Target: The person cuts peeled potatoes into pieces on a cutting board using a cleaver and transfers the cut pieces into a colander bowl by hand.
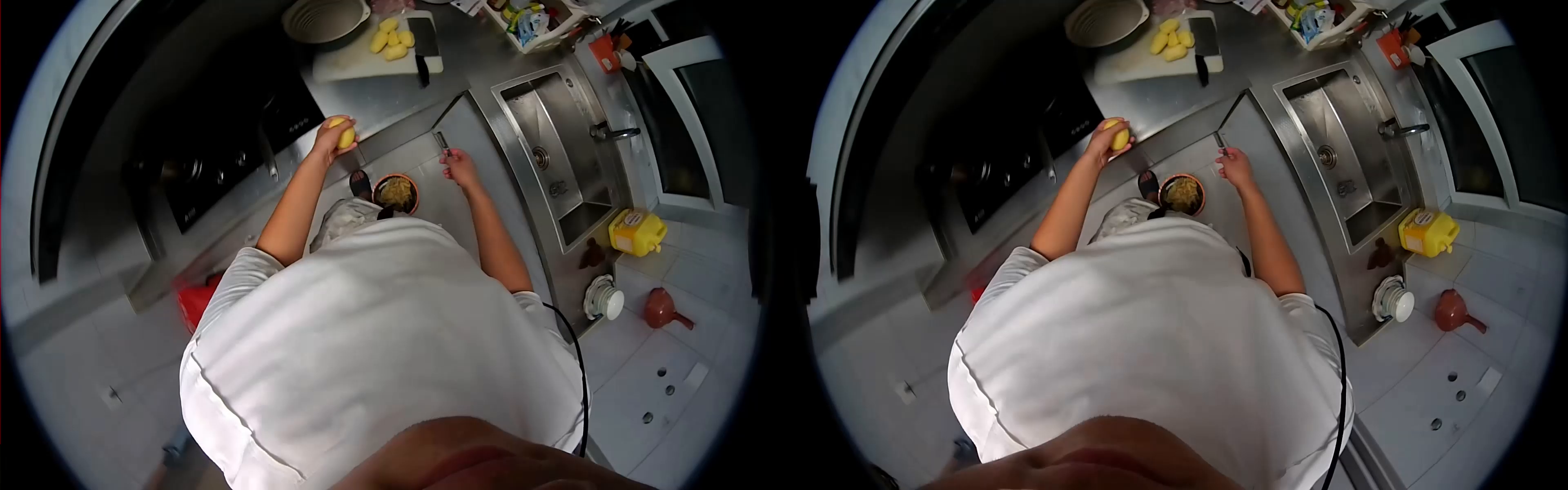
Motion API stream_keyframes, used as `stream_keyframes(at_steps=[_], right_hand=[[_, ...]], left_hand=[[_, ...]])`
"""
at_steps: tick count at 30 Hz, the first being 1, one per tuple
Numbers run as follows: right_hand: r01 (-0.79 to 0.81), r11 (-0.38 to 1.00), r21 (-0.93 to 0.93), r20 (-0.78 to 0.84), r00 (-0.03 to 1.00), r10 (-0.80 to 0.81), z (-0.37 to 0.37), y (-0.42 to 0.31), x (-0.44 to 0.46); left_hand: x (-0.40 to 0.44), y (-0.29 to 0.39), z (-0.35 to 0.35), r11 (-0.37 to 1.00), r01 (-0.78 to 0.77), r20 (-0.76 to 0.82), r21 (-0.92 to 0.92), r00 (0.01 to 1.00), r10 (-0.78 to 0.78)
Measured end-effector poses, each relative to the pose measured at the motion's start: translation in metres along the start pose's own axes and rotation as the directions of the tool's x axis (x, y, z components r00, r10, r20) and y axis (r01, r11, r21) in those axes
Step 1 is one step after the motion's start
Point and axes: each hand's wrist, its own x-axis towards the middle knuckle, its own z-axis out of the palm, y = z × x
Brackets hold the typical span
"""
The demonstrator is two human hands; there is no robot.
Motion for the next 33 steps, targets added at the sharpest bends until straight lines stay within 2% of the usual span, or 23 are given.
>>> stream_keyframes(at_steps=[2,3,5,6,7,9,10,11,13,14,15,18,21,23,24,25,26,27,28,29,31,33], right_hand=[[0.165,0.985,0.054,-0.059,0.985,-0.162,-0.015,-0.001,0.016],[0.01,0.994,0.106,-0.045,0.999,-0.005,0.02,0.023,0.022],[0.123,0.992,0.03,-0.146,0.982,-0.118,0.012,-0.021,0.086],[0.136,0.991,-0.017,-0.198,0.971,-0.137,0.013,-0.073,0.109],[0.12,0.993,-0.008,-0.198,0.973,-0.119,0.024,-0.07,0.129],[0.274,0.933,0.236,-0.303,0.932,-0.197,0.038,-0.074,0.187],[0.337,0.919,0.205,-0.216,0.931,-0.294,0.032,-0.061,0.225],[0.336,0.918,0.209,-0.212,0.932,-0.293,0.03,-0.066,0.242],[0.246,0.96,-0.136,-0.189,0.945,-0.269,0.035,-0.08,0.274],[0.288,0.882,-0.373,-0.24,0.889,-0.391,0.042,-0.106,0.262],[0.287,0.879,-0.38,-0.21,0.899,-0.384,0.045,-0.105,0.264],[0.308,0.806,-0.506,-0.271,0.83,-0.488,0.047,-0.106,0.291],[0.282,0.786,-0.551,-0.209,0.865,-0.457,0.038,-0.114,0.281],[0.328,0.776,-0.538,-0.166,0.862,-0.479,0.024,-0.12,0.278],[0.283,0.793,-0.539,-0.147,0.896,-0.42,0.017,-0.126,0.277],[0.238,0.805,-0.544,-0.128,0.924,-0.359,0.011,-0.132,0.276],[0.237,0.799,-0.552,-0.114,0.928,-0.354,0.007,-0.136,0.273],[0.294,0.752,-0.59,-0.084,0.904,-0.42,0.002,-0.131,0.271],[0.356,0.697,-0.623,-0.055,0.868,-0.493,-0.002,-0.134,0.274],[0.362,0.694,-0.623,-0.044,0.869,-0.493,-0.006,-0.139,0.276],[0.351,0.677,-0.647,-0.001,0.888,-0.461,-0.019,-0.141,0.275],[0.351,0.663,-0.661,0.017,0.891,-0.454,-0.029,-0.142,0.276]], left_hand=[[0.044,0.01,-0.005,0.998,-0.061,-0.035,0.005,0.997,0.061],[0.062,0.013,-0.04,0.993,0.072,-0.157,0.088,0.986,-0.058],[0.126,0.042,-0.028,0.982,-0.011,-0.204,0.191,0.978,0.051],[0.172,0.061,-0.023,0.966,-0.05,-0.228,0.255,0.967,0.11],[0.188,0.064,-0.028,0.954,-0.037,-0.301,0.299,0.945,0.131],[0.224,0.066,-0.044,0.9,-0.048,-0.345,0.433,0.914,0.214],[0.23,0.073,-0.043,0.906,-0.02,-0.347,0.422,0.92,0.182],[0.232,0.074,-0.039,0.905,-0.019,-0.351,0.424,0.918,0.184],[0.24,0.075,-0.031,0.928,0.081,-0.457,0.363,0.884,0.101],[0.246,0.074,-0.031,0.907,0.096,-0.446,0.41,0.888,0.108],[0.246,0.067,-0.034,0.914,0.112,-0.472,0.391,0.876,0.094],[0.254,0.069,-0.03,0.938,0.078,-0.513,0.338,0.851,0.114],[0.244,0.08,-0.008,0.94,0.142,-0.633,0.309,0.769,0.092],[0.233,0.084,0.006,0.882,0.237,-0.661,0.408,0.743,0.106],[0.232,0.084,0.007,0.836,0.265,-0.654,0.481,0.743,0.141],[0.231,0.079,0.011,0.842,0.272,-0.664,0.465,0.737,0.129],[0.226,0.071,0.015,0.804,0.318,-0.692,0.502,0.706,0.153],[0.215,0.068,0.02,0.759,0.369,-0.717,0.537,0.673,0.18],[0.228,0.047,0.005,0.742,0.383,-0.712,0.551,0.678,0.179],[0.24,0.026,-0.012,0.723,0.397,-0.708,0.566,0.683,0.18],[0.214,0.019,0.005,0.696,0.401,-0.69,0.595,0.699,0.187],[0.184,0.025,0.035,0.794,0.374,-0.689,0.48,0.721,0.076]])
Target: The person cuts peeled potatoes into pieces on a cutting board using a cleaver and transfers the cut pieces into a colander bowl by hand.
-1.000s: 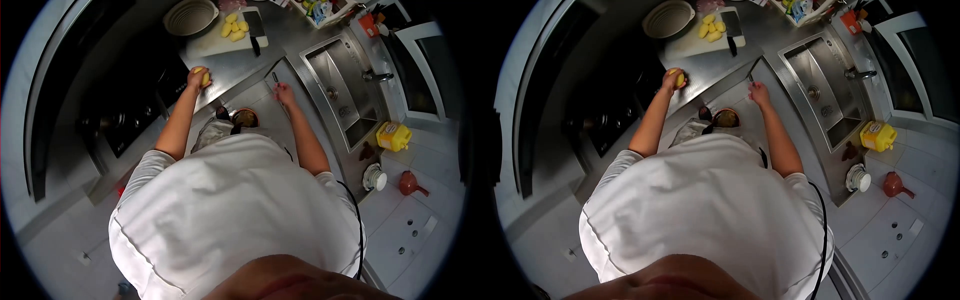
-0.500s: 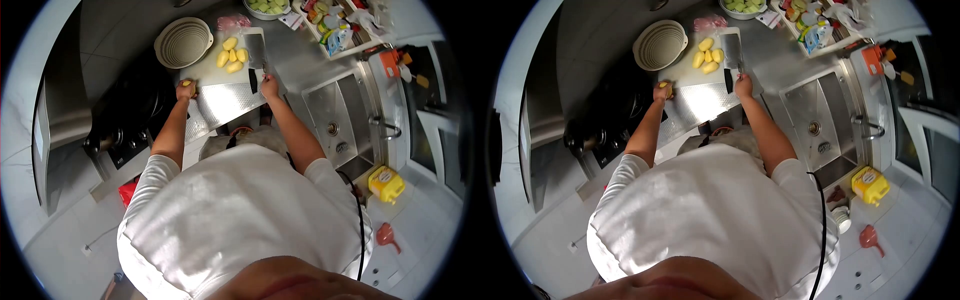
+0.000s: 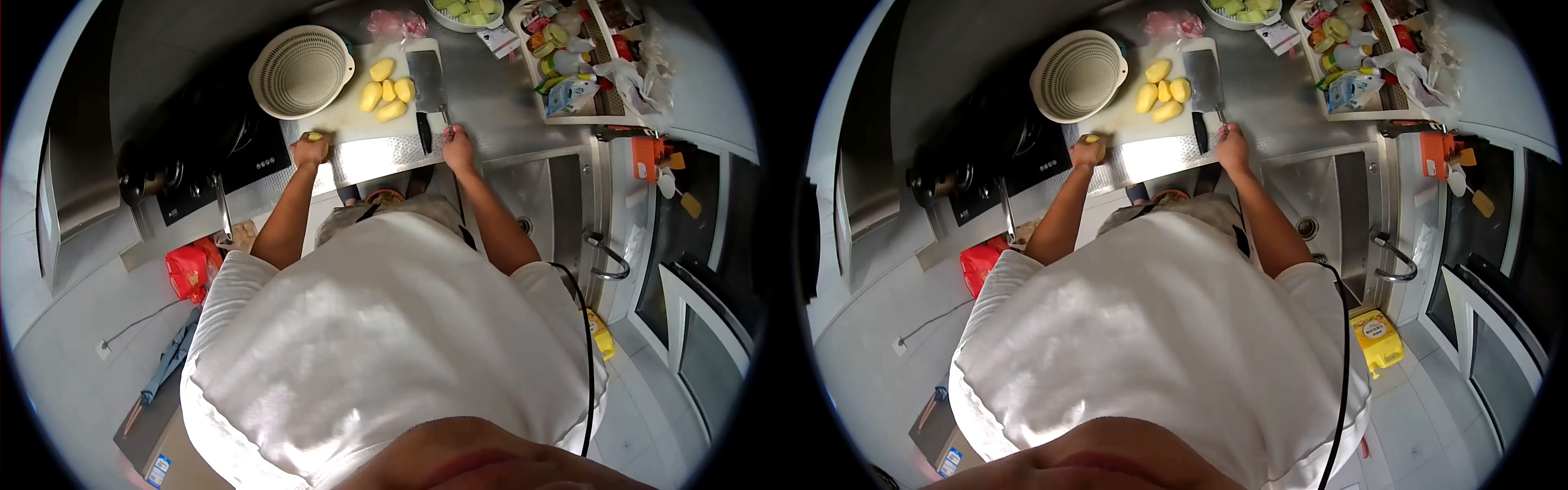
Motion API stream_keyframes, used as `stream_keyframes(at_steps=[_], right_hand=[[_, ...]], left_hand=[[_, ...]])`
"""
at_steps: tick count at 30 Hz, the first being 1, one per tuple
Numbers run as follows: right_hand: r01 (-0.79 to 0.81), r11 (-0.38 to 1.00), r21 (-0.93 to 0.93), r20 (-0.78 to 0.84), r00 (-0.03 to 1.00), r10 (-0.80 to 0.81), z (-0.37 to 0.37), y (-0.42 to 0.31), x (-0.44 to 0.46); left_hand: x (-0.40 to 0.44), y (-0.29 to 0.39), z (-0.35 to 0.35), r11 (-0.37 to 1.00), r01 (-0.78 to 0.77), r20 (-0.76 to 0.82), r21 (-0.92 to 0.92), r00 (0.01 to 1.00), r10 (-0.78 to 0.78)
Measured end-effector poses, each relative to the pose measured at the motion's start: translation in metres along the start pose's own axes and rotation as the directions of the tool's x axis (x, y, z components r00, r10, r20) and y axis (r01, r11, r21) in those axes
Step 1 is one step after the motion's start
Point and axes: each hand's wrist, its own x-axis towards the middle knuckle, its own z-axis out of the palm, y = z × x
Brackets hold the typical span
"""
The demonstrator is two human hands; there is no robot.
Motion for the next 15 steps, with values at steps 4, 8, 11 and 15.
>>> stream_keyframes(at_steps=[4,8,11,15], right_hand=[[0.006,0.999,0.045,0.086,0.996,-0.01,-0.006,0.044,0.02],[0.014,1.0,0.009,0.033,0.999,-0.014,-0.019,0.054,0.029],[0.149,0.98,-0.128,-0.08,0.984,-0.16,-0.018,0.045,0.045],[0.267,0.903,-0.336,-0.27,0.891,-0.364,-0.007,0.008,0.057]], left_hand=[[-0.015,-0.025,0.014,0.987,0.038,0.098,-0.155,0.995,-0.023],[-0.024,-0.039,0.009,0.919,0.141,0.266,-0.368,0.963,-0.041],[-0.03,-0.025,-0.007,0.915,-0.287,-0.033,-0.283,0.957,0.29],[-0.009,0.002,-0.015,0.796,-0.046,0.157,-0.603,0.972,0.174]])
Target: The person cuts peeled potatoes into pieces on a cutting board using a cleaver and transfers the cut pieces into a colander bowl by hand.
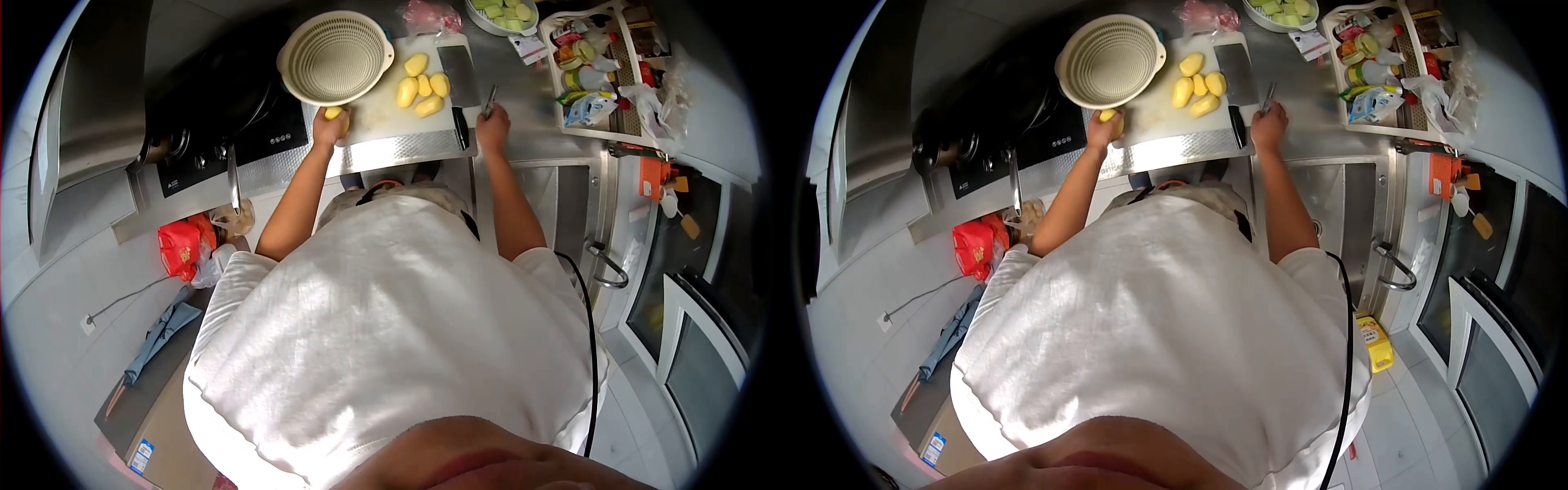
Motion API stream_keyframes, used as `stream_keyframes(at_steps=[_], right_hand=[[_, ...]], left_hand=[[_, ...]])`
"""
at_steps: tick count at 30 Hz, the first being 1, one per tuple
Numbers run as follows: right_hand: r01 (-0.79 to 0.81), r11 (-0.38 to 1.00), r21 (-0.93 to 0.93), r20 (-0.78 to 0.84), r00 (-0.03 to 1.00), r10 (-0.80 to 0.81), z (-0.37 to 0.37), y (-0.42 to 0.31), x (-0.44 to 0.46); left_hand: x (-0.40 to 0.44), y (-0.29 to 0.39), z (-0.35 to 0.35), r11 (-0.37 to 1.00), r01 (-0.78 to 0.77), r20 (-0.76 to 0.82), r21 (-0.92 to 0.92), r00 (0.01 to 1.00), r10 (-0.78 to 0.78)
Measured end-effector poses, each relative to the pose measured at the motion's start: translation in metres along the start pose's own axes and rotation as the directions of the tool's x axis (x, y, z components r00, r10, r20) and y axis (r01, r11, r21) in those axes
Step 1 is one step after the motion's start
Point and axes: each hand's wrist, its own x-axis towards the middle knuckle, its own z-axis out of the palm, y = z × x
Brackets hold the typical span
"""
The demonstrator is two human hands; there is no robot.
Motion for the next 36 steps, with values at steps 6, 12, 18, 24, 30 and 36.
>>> stream_keyframes(at_steps=[6,12,18,24,30,36], right_hand=[[-0.097,0.994,-0.049,0.15,0.983,0.103,-0.016,-0.08,-0.028],[-0.124,0.987,-0.099,0.306,0.94,0.149,-0.014,-0.086,-0.043],[-0.122,0.989,-0.084,0.288,0.947,0.142,-0.003,-0.064,-0.031],[-0.229,0.972,-0.055,0.157,0.959,0.235,-0.062,-0.097,-0.025],[-0.412,0.857,0.311,0.518,0.829,0.211,-0.116,-0.155,-0.056],[-0.462,0.857,0.228,0.737,0.657,0.158,-0.086,-0.174,-0.089]], left_hand=[[0.042,0.063,0.019,0.983,-0.043,0.1,-0.181,0.993,0.062],[0.088,0.026,0.036,0.906,-0.31,0.176,0.287,0.947,0.269],[0.006,0.001,0.038,0.507,-0.531,0.372,0.679,0.844,0.387],[-0.028,-0.005,0.035,0.5,-0.595,0.382,0.629,0.797,0.467],[-0.029,-0.02,0.032,0.608,-0.511,0.303,0.608,0.857,0.417],[-0.034,-0.021,0.038,0.841,-0.251,0.062,0.479,0.966,0.252]])
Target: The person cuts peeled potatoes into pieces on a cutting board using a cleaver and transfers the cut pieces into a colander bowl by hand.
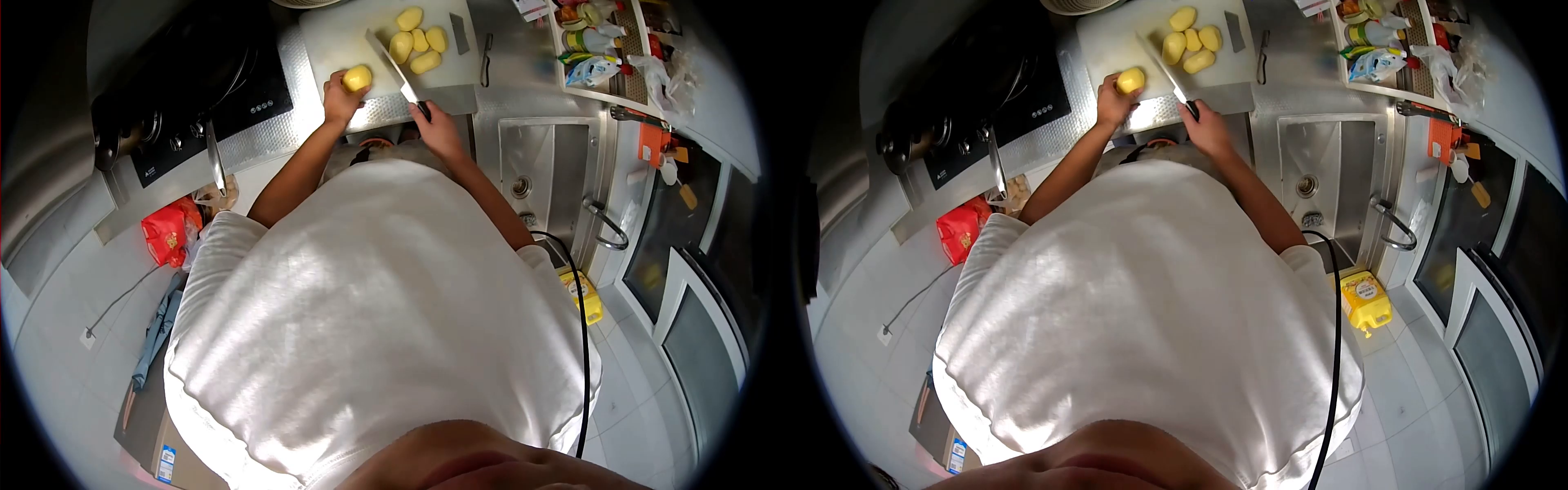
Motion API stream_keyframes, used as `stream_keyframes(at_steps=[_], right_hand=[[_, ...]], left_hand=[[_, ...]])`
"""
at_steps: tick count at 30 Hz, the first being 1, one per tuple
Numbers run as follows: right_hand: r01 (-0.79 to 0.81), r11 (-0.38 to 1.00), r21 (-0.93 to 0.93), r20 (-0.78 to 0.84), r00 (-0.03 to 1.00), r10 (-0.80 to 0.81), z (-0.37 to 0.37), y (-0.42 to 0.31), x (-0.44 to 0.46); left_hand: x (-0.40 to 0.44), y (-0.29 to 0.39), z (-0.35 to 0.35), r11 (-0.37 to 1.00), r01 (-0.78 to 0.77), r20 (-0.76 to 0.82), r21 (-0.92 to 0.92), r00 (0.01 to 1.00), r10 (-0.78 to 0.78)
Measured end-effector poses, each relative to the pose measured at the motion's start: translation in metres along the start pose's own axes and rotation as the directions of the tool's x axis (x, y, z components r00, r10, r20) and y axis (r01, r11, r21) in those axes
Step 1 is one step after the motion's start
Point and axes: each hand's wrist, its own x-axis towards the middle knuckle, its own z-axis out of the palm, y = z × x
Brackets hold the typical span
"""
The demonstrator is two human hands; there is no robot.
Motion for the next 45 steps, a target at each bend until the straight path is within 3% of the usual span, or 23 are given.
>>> stream_keyframes(at_steps=[2,3,7,21,23,26,32,36,39,41,42,43,45], right_hand=[[0.039,0.998,-0.043,0.02,0.999,-0.038,0.007,-0.007,-0.001],[0.083,0.993,-0.088,0.043,0.996,-0.079,0.009,-0.011,-0.002],[0.207,0.962,-0.179,0.036,0.978,-0.204,0.019,-0.022,-0.002],[0.247,0.931,-0.269,0.055,0.969,-0.241,0.021,-0.019,0.01],[0.248,0.925,-0.288,0.051,0.968,-0.244,0.024,-0.015,0.016],[0.223,0.916,-0.332,0.089,0.975,-0.205,0.024,-0.013,0.024],[0.16,0.945,-0.287,0.126,0.984,-0.128,0.027,-0.012,0.031],[0.168,0.981,-0.102,0.133,0.979,-0.154,0.02,-0.002,0.045],[0.23,0.973,0.003,0.115,0.967,-0.229,0.013,0.022,0.068],[-0.114,0.972,0.208,0.361,0.932,0.032,0.003,0.027,0.079],[-0.241,0.932,0.27,0.402,0.908,0.118,-0.006,0.014,0.072],[-0.241,0.932,0.269,0.404,0.907,0.117,-0.013,0.012,0.076],[-0.437,0.847,0.303,0.611,0.771,0.179,-0.028,0.012,0.079]], left_hand=[[0.014,-0.017,0.006,0.927,0.115,0.126,-0.356,0.989,-0.074],[0.014,-0.015,0.004,0.928,0.115,0.127,-0.355,0.989,-0.073],[0.015,-0.009,-0.002,0.95,0.11,0.148,-0.291,0.987,-0.069],[0.019,-0.01,0.0,0.965,0.109,0.138,-0.237,0.987,-0.078],[0.014,0.005,-0.005,0.996,0.078,0.072,-0.043,0.995,-0.075],[0.026,-0.011,0.005,0.985,0.16,0.103,-0.056,0.983,-0.154],[0.026,-0.016,0.013,0.995,0.048,0.012,0.092,0.999,-0.049],[0.027,-0.016,0.012,0.984,0.096,0.039,0.151,0.994,-0.103],[0.012,-0.001,0.001,0.974,0.029,0.032,0.226,0.999,-0.037],[0.01,0.0,0.0,0.977,-0.023,0.012,0.214,1.0,0.021],[0.011,0.001,-0.001,0.977,-0.022,0.009,0.213,1.0,0.02],[0.012,0.001,-0.004,0.97,-0.047,0.023,0.237,0.999,0.042],[0.011,0.001,-0.009,0.963,-0.065,0.036,0.261,0.998,0.057]])
